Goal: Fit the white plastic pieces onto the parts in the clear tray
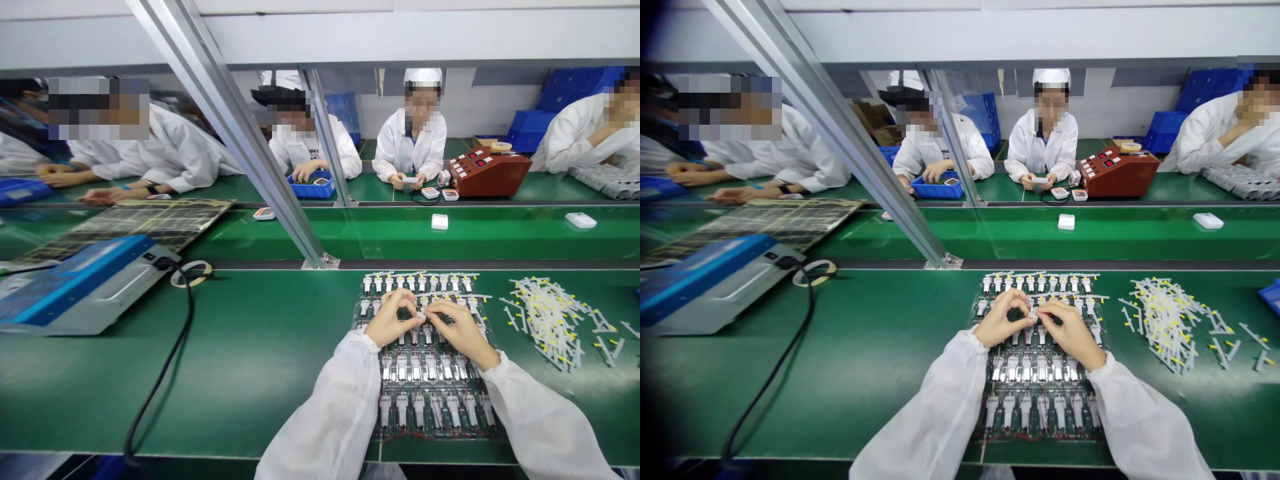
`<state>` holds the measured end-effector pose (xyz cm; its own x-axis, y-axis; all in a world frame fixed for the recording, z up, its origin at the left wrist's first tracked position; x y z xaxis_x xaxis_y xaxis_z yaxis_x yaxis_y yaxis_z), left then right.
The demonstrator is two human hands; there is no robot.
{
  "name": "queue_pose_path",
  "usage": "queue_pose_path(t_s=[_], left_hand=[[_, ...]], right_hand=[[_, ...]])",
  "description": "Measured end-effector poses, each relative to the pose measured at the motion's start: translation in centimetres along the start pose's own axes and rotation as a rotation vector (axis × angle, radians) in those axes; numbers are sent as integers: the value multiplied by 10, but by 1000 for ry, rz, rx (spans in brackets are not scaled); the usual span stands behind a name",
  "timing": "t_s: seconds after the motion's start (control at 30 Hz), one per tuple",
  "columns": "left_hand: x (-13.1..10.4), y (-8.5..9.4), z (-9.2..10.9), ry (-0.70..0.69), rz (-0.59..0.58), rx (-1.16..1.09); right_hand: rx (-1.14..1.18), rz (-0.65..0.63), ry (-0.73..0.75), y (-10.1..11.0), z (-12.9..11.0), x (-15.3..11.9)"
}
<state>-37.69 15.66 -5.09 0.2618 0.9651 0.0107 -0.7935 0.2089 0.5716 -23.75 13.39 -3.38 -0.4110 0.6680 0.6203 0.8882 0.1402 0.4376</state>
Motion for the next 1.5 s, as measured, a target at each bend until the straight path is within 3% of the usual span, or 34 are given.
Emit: queue_pose_path(t_s=[0.37, 0.53, 0.73, 0.9, 1.33, 1.5], left_hand=[[3, 9, -8, 34, 45, -7], [4, 15, -6, 27, 76, -21], [4, 10, -5, 41, 59, -9], [4, 3, -5, 45, 24, -3], [2, 7, -5, 11, 140, -88], [6, 6, -7, 13, 82, -95]], right_hand=[[-20, -70, 6, -9, 1, -2], [-61, 31, -6, -10, 6, -5], [-98, 107, -1, -7, 8, -8], [-96, 82, 20, -8, 6, -9], [-75, 67, 69, -14, -3, -7], [-83, 38, 69, -13, -5, -5]])
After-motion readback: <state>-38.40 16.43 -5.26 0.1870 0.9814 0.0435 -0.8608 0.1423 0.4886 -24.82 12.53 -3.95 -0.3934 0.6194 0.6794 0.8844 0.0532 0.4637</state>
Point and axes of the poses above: each hand's wrist, its own x-axis towards the middle knuckle, its own y-axis out of the back of the hand, z = x × y, the point moved 8 cm from there along x, towards the middle knuckle, and after that the axes turned 14 degrees about y, right-handed, at the moved point
